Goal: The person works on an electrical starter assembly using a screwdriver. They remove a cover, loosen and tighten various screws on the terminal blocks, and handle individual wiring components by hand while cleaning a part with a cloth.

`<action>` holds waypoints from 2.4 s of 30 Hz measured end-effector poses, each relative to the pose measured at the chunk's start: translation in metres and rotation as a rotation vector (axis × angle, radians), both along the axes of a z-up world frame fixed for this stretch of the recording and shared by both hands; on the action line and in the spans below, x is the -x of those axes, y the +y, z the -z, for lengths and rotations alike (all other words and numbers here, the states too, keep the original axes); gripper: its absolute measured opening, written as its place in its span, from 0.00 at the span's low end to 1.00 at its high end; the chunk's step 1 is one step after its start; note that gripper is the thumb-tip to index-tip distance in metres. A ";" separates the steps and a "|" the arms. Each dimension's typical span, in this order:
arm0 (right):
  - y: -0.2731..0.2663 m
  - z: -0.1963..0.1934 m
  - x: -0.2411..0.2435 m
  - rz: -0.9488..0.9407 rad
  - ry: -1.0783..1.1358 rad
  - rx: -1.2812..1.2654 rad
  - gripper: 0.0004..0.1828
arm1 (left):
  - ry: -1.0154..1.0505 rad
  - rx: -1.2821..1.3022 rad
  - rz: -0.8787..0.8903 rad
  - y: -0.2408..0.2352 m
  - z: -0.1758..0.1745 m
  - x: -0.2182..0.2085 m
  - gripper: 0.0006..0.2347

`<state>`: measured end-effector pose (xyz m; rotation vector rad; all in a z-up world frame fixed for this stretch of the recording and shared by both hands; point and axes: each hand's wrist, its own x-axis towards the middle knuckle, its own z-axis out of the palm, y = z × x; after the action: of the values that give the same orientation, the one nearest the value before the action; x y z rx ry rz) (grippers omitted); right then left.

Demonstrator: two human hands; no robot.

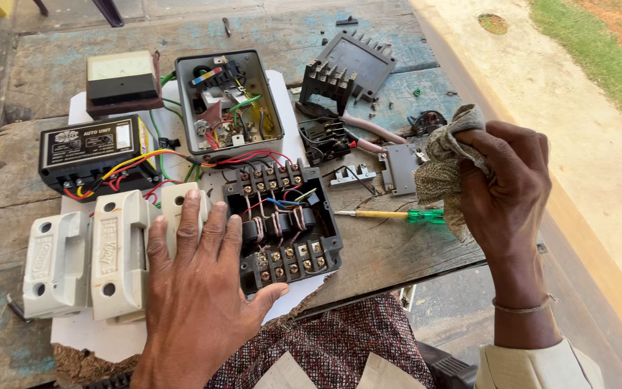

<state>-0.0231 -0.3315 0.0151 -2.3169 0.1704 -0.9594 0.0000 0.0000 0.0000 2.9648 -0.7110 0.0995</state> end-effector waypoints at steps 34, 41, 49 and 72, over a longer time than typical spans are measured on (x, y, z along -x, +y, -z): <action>-0.038 0.074 -0.008 -0.036 0.218 0.466 0.10 | -0.084 0.391 0.405 -0.081 0.015 0.022 0.30; 0.003 0.040 0.025 -0.486 -0.011 -0.069 0.10 | -0.131 0.790 0.465 -0.106 0.000 0.016 0.33; 0.015 0.059 0.036 -0.483 0.187 -0.155 0.16 | -0.187 0.702 0.370 -0.115 0.031 0.008 0.24; -0.067 0.053 0.018 0.157 0.561 -0.058 0.17 | -0.452 0.405 0.274 -0.162 0.045 -0.020 0.19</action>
<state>-0.0411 -0.3987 -0.0380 -2.4889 0.6063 -0.3424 0.0199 -0.1617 -0.0454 2.4465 -0.9969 0.8052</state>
